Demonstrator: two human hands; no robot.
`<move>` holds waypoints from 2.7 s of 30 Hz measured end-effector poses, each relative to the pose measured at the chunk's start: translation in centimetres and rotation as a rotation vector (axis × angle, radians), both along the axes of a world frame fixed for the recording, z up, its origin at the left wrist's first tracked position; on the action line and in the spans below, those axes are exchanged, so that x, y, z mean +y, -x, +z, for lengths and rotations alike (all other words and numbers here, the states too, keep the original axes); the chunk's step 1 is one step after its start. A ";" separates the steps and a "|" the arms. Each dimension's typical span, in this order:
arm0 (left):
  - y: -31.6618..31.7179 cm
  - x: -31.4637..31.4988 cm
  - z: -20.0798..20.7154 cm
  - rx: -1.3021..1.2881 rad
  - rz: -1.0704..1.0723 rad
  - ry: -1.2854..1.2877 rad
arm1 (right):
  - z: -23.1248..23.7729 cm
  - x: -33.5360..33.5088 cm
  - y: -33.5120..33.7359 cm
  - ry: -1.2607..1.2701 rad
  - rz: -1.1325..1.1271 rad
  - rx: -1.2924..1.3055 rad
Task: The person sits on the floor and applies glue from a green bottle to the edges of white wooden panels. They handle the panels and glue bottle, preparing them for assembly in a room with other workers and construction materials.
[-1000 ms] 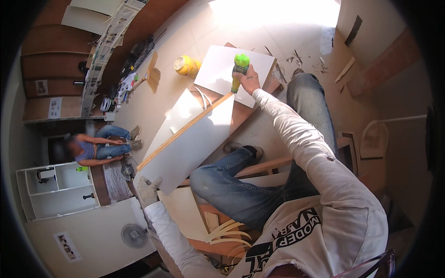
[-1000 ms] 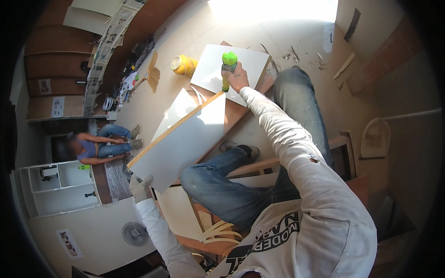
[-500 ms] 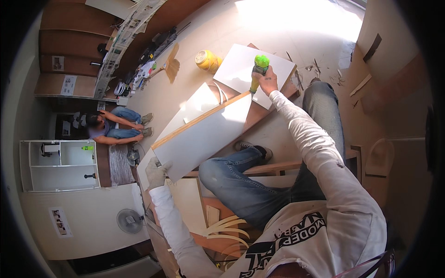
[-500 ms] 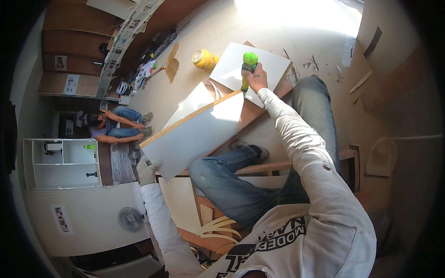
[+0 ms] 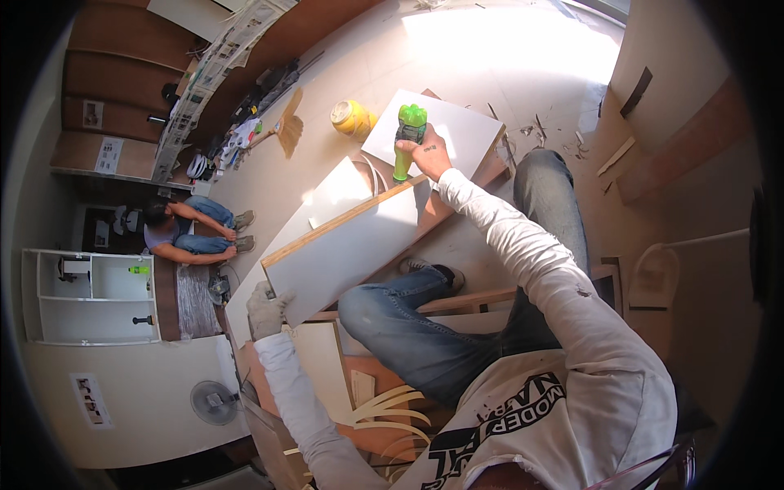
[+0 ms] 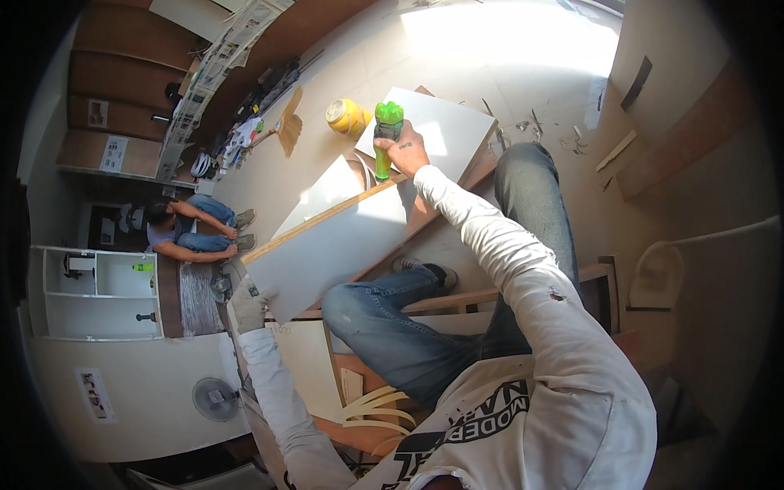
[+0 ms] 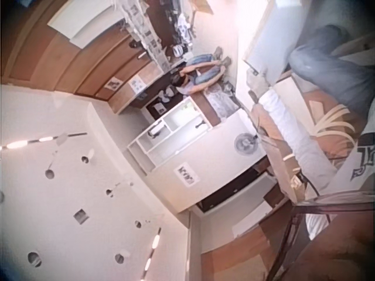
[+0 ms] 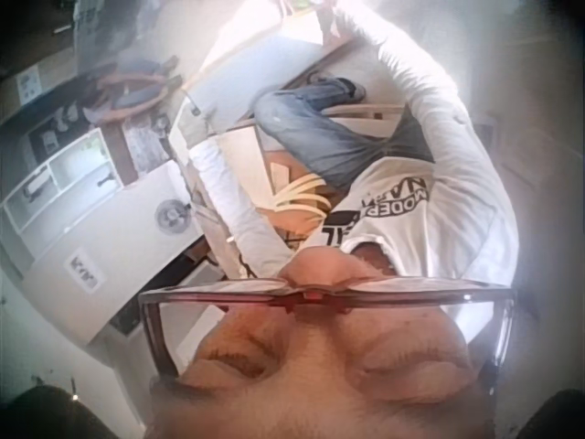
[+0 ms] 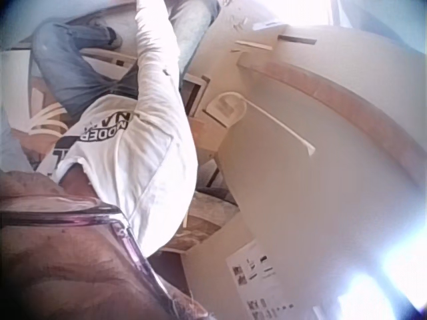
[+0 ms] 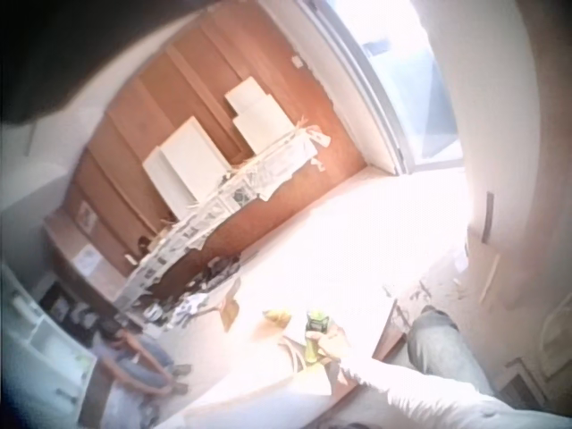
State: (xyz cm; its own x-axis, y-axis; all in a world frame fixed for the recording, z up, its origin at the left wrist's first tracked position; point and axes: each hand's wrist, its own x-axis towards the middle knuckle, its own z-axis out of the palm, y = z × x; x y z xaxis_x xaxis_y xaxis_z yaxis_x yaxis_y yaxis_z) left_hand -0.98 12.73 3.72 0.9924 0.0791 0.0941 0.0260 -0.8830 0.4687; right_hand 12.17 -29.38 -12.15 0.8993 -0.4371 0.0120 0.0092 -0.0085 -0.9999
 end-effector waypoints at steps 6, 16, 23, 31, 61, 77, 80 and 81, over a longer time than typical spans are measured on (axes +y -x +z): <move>0.3 2.1 -1.2 -0.011 0.019 -0.080 | -7.0 -4.8 -1.0 -0.064 -0.293 0.103; 0.8 -0.7 0.9 -0.025 -0.011 -0.198 | 0.1 0.9 0.3 -0.178 0.019 -0.145; 0.4 -2.5 1.0 0.038 0.032 -0.017 | 15.4 11.2 5.5 -0.279 0.268 -0.432; 1.1 -2.1 1.3 -0.017 -0.016 -0.197 | 18.2 12.4 6.9 -0.252 0.328 -0.423; -7.2 -6.9 8.0 0.110 -0.049 0.209 | -18.3 -2.8 4.1 -1.627 0.055 0.018; -9.3 -12.8 11.7 0.436 -0.246 -1.085 | -21.7 -4.2 3.7 -1.677 0.002 -0.034; -8.2 -13.2 11.9 0.478 -0.231 -0.976 | -21.7 -3.5 4.0 -1.669 0.028 -0.042; -7.7 -13.3 11.9 0.457 -0.237 -0.961 | -21.6 -3.6 4.0 -1.656 0.024 -0.024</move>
State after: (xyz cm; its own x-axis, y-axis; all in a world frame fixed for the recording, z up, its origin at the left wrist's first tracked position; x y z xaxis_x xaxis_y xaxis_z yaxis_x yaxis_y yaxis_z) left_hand 6.69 -0.54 15.57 0.9297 -0.0285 -0.3672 -0.1970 -0.8809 -0.4304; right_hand 8.13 -33.02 -33.74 0.9121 0.0239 -0.4092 0.0082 0.9970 0.0765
